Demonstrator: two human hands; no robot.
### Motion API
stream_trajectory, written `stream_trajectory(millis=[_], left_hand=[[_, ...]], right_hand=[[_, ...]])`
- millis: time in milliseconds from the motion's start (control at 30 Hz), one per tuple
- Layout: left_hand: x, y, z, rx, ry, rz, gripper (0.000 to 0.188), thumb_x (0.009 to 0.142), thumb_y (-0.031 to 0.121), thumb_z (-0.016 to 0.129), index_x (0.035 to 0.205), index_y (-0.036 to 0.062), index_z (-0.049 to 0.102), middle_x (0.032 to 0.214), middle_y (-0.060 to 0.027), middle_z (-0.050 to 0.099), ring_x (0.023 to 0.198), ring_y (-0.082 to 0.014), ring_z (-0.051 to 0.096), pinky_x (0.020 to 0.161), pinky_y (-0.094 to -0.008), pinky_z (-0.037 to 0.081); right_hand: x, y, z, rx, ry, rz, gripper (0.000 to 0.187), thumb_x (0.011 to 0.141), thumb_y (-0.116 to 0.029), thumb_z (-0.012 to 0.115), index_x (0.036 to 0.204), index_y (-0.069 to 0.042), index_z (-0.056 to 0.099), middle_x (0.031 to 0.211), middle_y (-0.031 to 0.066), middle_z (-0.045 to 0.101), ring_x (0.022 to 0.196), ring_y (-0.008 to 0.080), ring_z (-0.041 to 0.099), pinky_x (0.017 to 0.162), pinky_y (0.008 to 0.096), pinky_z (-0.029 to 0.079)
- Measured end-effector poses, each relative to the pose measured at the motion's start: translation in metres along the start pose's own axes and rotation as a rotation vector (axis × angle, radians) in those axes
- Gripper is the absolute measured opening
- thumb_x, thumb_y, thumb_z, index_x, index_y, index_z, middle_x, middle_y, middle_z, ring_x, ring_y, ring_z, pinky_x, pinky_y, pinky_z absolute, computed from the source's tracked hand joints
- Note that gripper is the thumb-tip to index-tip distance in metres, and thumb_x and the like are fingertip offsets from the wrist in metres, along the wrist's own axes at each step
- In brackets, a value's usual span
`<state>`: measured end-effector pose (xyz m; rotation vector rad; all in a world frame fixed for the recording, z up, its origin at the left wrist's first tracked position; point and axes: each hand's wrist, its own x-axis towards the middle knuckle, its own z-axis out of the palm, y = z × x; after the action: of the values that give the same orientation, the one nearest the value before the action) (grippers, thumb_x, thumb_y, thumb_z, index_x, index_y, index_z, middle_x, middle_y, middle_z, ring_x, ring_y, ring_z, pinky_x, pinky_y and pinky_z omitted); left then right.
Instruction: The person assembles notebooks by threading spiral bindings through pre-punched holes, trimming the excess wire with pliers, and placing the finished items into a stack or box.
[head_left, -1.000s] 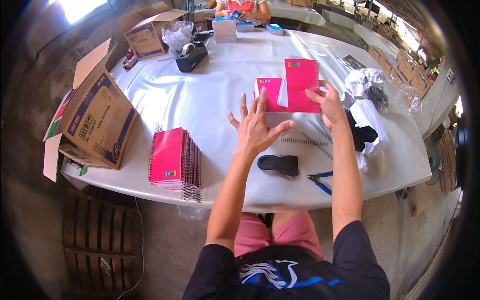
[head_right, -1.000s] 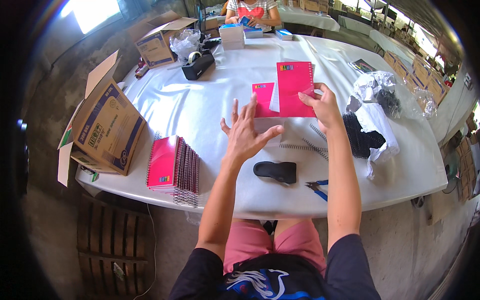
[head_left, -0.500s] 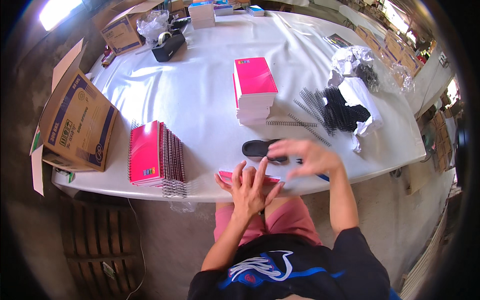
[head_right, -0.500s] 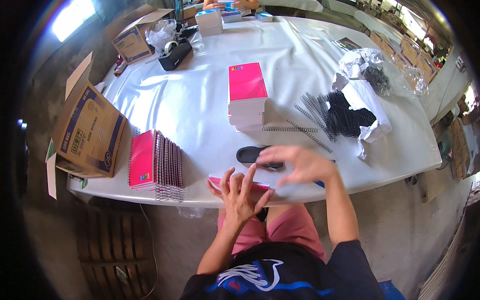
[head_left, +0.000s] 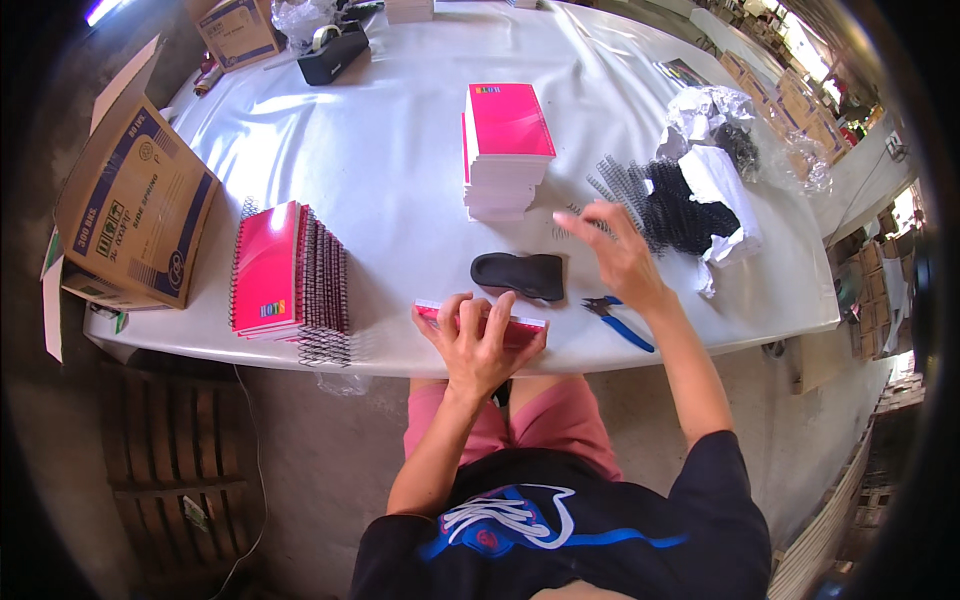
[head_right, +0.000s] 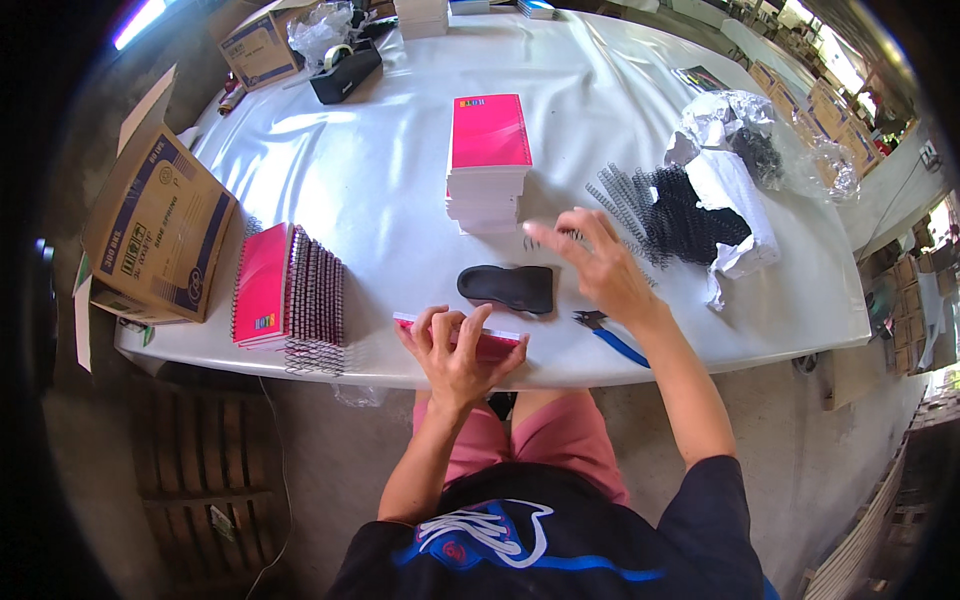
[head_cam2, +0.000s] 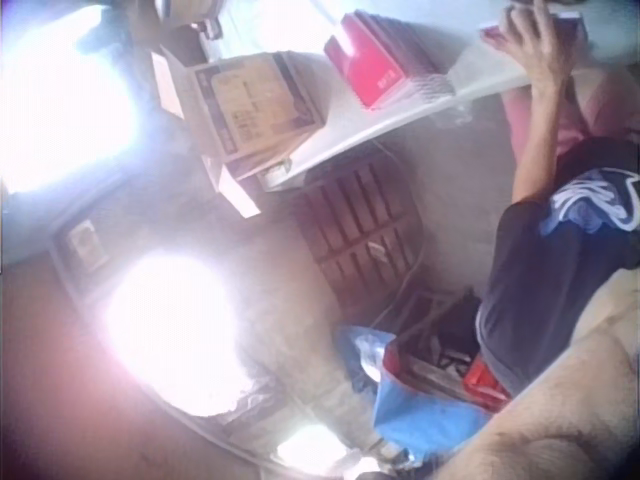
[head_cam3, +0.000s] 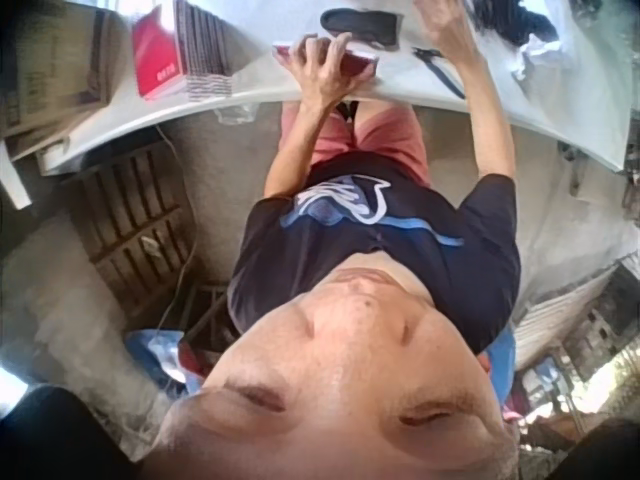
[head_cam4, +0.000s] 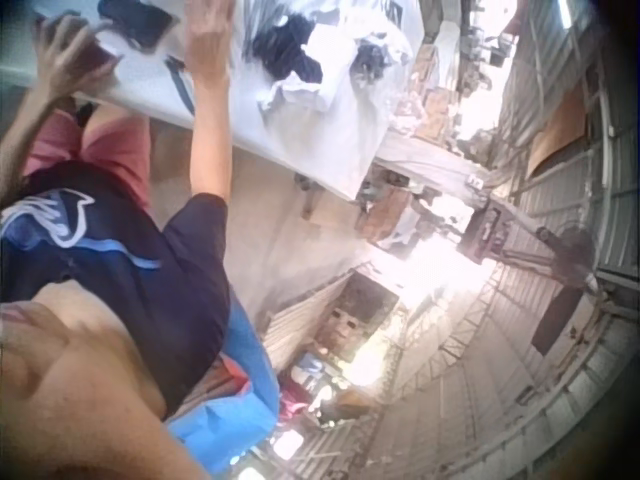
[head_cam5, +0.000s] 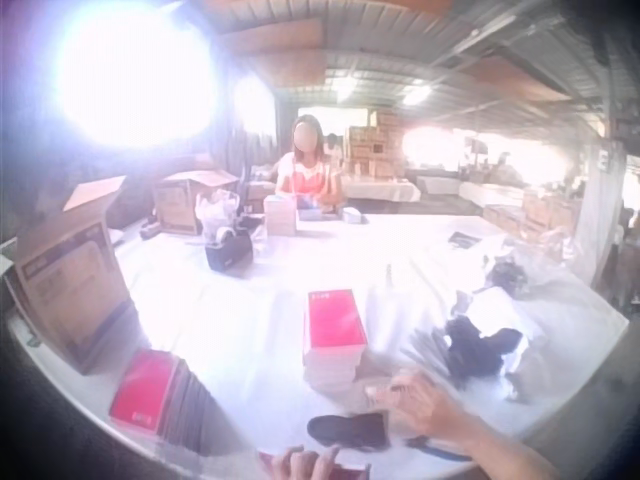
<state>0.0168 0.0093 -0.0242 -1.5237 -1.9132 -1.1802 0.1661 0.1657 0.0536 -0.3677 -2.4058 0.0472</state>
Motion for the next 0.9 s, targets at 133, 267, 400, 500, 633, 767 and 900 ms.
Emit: stream_trajectory(millis=[133, 267, 400, 500, 633, 767, 900], left_hand=[[0.0, 0.003, 0.002, 0.013, 0.044, -0.017, 0.042, 0.061, 0.046, 0.075, 0.094, 0.0222, 0.065, 0.085, 0.0018, 0.052, 0.095, -0.0208, 0.049, 0.101, -0.0613, 0.014], [0.004, 0.005, 0.002, 0.039, 0.08, 0.008, 0.042, 0.059, 0.045, 0.078, 0.092, 0.0221, 0.064, 0.088, 0.0013, 0.052, 0.097, -0.0225, 0.047, 0.099, -0.0561, 0.019], [0.001, 0.004, 0.004, 0.054, 0.071, 0.017, 0.043, 0.057, 0.044, 0.08, 0.091, 0.0222, 0.064, 0.089, 0.0009, 0.052, 0.099, -0.0234, 0.047, 0.1, -0.0558, 0.019], [0.0, 0.002, 0.001, 0.049, 0.033, 0.007, 0.045, 0.056, 0.045, 0.08, 0.091, 0.0224, 0.064, 0.087, 0.0013, 0.052, 0.1, -0.023, 0.046, 0.1, -0.0565, 0.019], [0.001, 0.004, 0.0, 0.069, -0.026, -0.017, 0.043, 0.055, 0.044, 0.081, 0.088, 0.0221, 0.063, 0.085, 0.0025, 0.051, 0.098, -0.0225, 0.046, 0.097, -0.0571, 0.02], [0.006, 0.008, -0.003, 0.098, -0.087, -0.044, 0.044, 0.053, 0.044, 0.081, 0.086, 0.0218, 0.062, 0.085, 0.0033, 0.051, 0.097, -0.0216, 0.046, 0.094, -0.0559, 0.023], [0.01, 0.007, -0.008, 0.197, -0.205, -0.032, 0.049, 0.053, 0.043, 0.08, 0.093, 0.0226, 0.061, 0.092, 0.0038, 0.051, 0.098, -0.0202, 0.046, 0.092, -0.0529, 0.025]], right_hand=[[-0.014, -0.035, -0.018, 0.365, -0.176, 0.345, 0.05, 0.076, 0.008, 0.056, 0.12, -0.014, 0.06, 0.09, 0.0105, 0.053, 0.085, 0.0253, 0.056, 0.072, 0.0312, 0.046], [-0.027, -0.056, -0.022, 0.588, -0.279, 0.467, 0.03, 0.083, 0.001, 0.059, 0.111, -0.009, 0.064, 0.088, 0.0103, 0.055, 0.077, 0.0229, 0.056, 0.068, 0.0313, 0.045], [-0.03, -0.061, -0.006, 0.597, -0.208, 0.449, 0.021, 0.085, -0.001, 0.059, 0.105, -0.006, 0.065, 0.082, 0.0102, 0.057, 0.071, 0.0216, 0.056, 0.066, 0.0316, 0.045], [-0.028, -0.063, 0.001, 0.681, -0.27, 0.468, 0.018, 0.087, -0.001, 0.056, 0.103, -0.003, 0.063, 0.078, 0.01, 0.057, 0.069, 0.0215, 0.056, 0.065, 0.0309, 0.045], [-0.026, -0.061, 0.004, 0.834, -0.315, 0.57, 0.015, 0.091, -0.003, 0.05, 0.1, -0.002, 0.062, 0.076, 0.0122, 0.057, 0.068, 0.0222, 0.056, 0.065, 0.0303, 0.046], [-0.023, -0.062, -0.004, 0.809, -0.43, 0.618, 0.017, 0.095, -0.013, 0.051, 0.102, -0.002, 0.061, 0.072, 0.0071, 0.054, 0.067, 0.0123, 0.052, 0.062, 0.0253, 0.043], [-0.014, -0.066, -0.011, 0.625, -0.489, 0.54, 0.019, 0.092, -0.016, 0.055, 0.106, -0.004, 0.061, 0.071, 0.012, 0.057, 0.065, 0.0226, 0.057, 0.061, 0.0306, 0.046]])
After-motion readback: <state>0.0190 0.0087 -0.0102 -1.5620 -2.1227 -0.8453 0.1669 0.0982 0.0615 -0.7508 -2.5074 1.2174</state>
